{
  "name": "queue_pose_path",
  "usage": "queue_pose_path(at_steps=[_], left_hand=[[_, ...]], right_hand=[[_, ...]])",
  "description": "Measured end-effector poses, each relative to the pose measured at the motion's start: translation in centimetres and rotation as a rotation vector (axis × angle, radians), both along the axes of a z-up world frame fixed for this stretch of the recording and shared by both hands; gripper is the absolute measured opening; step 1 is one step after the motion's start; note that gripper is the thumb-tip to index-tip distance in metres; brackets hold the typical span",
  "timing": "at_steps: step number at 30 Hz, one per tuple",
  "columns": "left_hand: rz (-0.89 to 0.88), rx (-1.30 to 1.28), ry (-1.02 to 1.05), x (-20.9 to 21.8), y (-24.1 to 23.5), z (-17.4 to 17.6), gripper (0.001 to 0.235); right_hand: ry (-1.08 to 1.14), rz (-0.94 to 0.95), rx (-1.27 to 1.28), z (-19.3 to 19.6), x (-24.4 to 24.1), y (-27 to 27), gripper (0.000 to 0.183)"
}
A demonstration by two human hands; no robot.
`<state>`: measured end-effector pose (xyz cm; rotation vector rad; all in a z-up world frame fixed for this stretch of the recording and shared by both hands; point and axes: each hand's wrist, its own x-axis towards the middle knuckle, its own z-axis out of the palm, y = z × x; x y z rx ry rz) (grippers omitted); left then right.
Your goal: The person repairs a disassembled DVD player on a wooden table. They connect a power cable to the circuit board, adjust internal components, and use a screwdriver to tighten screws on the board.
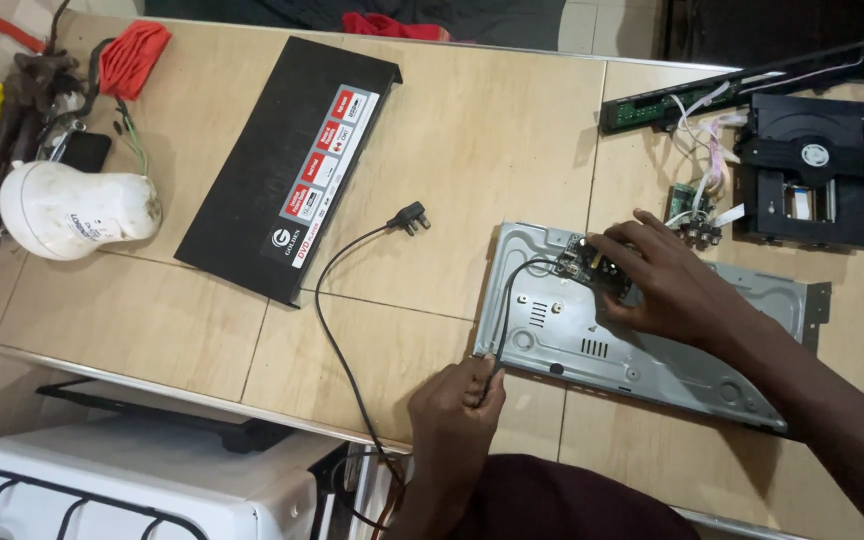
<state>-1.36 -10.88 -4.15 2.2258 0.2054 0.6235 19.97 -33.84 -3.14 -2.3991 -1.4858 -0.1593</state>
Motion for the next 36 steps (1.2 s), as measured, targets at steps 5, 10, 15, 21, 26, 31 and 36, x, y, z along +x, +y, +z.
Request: queue_pose_path(at_steps=[5,10,15,21,26,31,36], left_hand=[[-0.002,-0.077,0.038,0.2,0.0,-0.3,0.005],[-0.012,-0.031,0.047,0.2,0.1,-0.6,0.01],[0.003,-0.011,0.103,0.3,0.2,0.2,0.012],[-0.012,0.0,0.111,0.3,0.6,0.5,0.012],[-0.039,-0.021,-0.01,-0.1,0.4,0.6,0.018],[-0.03,-0.169,0.084,-0.2,0.5,3.9,0.022],[0.068,-0.466,0.396,-0.5,1.3,4.9,0.025]], right_hand=[[0.045,-0.014,-0.003,-0.1,-0.1,0.3,0.072],[0.129,-0.084,-0.052,-0.3,-0.3,0.3,0.077],[0.06,-0.06,0.039,-1.5,0.2,0.2,0.078],[0.122,-0.165,0.115,-1.6,-0.2,0.3,0.071],[0.256,-0.242,0.081,-1.4,0.0,0.4,0.069],[0.31,-0.256,0.071,0.4,-0.1,0.9,0.068],[0.412,-0.27,0.023,2.2,-0.4,1.4,0.068]])
